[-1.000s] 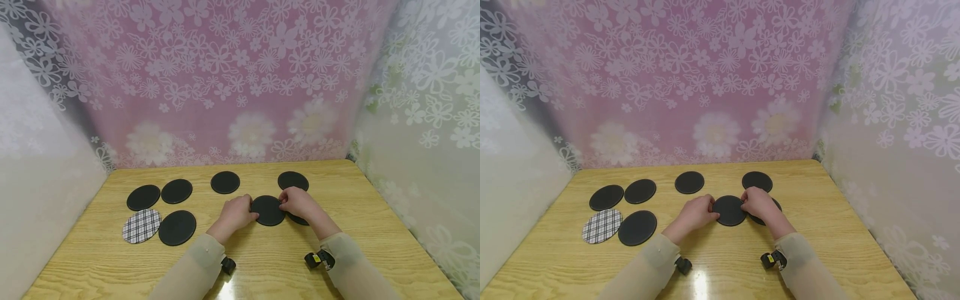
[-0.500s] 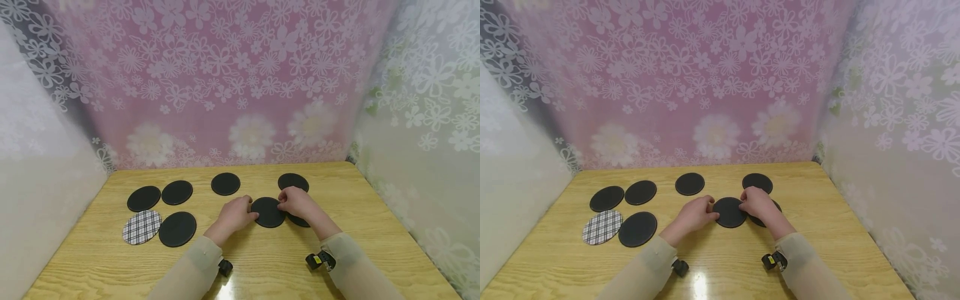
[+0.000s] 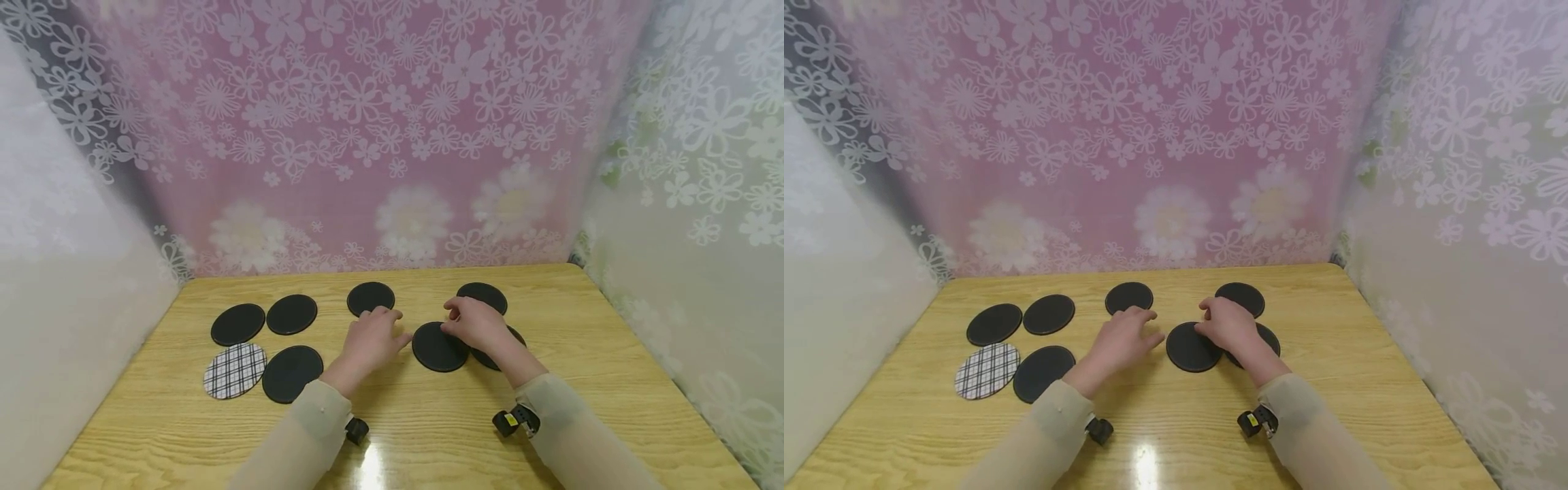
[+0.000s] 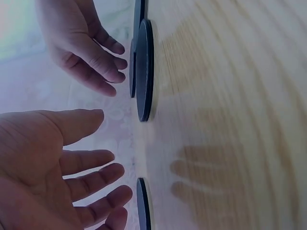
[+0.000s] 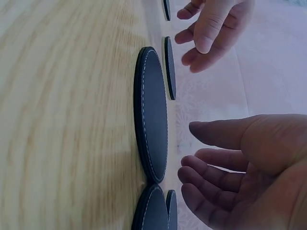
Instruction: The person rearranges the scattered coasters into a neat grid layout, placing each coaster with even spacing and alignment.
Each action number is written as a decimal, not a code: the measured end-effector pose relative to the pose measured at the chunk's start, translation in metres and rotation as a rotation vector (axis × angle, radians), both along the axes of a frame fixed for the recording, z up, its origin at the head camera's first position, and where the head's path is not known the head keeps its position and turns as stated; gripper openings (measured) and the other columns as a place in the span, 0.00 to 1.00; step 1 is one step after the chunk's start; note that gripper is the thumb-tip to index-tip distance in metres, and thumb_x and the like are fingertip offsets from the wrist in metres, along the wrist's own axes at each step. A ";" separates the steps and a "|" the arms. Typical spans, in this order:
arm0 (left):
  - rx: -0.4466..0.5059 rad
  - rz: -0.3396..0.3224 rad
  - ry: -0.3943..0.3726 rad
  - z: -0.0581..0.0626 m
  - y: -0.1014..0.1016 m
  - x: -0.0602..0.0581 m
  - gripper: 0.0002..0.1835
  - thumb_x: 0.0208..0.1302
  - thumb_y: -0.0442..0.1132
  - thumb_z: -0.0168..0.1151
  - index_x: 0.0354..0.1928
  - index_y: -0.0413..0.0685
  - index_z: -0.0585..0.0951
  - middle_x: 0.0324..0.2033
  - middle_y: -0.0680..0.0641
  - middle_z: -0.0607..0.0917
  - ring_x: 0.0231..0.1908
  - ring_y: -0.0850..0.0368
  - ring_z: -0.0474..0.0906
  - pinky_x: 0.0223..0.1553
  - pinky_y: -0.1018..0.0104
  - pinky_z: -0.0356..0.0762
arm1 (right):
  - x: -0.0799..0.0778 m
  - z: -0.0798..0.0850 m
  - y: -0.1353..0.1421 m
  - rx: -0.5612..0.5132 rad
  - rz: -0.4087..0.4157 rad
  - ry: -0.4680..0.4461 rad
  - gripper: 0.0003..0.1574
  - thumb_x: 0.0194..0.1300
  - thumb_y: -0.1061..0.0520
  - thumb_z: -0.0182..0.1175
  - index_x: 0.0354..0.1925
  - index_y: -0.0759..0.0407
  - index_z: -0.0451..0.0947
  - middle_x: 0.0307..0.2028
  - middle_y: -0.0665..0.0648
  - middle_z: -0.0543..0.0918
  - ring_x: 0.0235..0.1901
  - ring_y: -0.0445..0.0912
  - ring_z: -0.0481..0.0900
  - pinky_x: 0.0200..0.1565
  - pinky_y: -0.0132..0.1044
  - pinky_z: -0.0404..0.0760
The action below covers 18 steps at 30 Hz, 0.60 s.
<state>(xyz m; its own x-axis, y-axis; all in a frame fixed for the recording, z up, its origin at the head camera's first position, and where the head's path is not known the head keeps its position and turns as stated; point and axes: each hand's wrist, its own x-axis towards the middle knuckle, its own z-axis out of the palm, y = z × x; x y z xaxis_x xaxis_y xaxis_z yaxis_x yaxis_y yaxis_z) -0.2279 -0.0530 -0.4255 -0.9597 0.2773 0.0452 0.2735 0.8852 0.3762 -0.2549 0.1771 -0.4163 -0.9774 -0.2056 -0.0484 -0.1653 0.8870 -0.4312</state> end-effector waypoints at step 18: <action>-0.041 0.092 0.016 0.004 -0.031 -0.007 0.33 0.84 0.57 0.62 0.82 0.51 0.74 0.81 0.42 0.70 0.79 0.33 0.64 0.72 0.25 0.64 | -0.012 -0.009 -0.029 0.060 0.042 0.025 0.49 0.76 0.45 0.73 0.83 0.61 0.67 0.77 0.67 0.74 0.76 0.67 0.70 0.70 0.67 0.73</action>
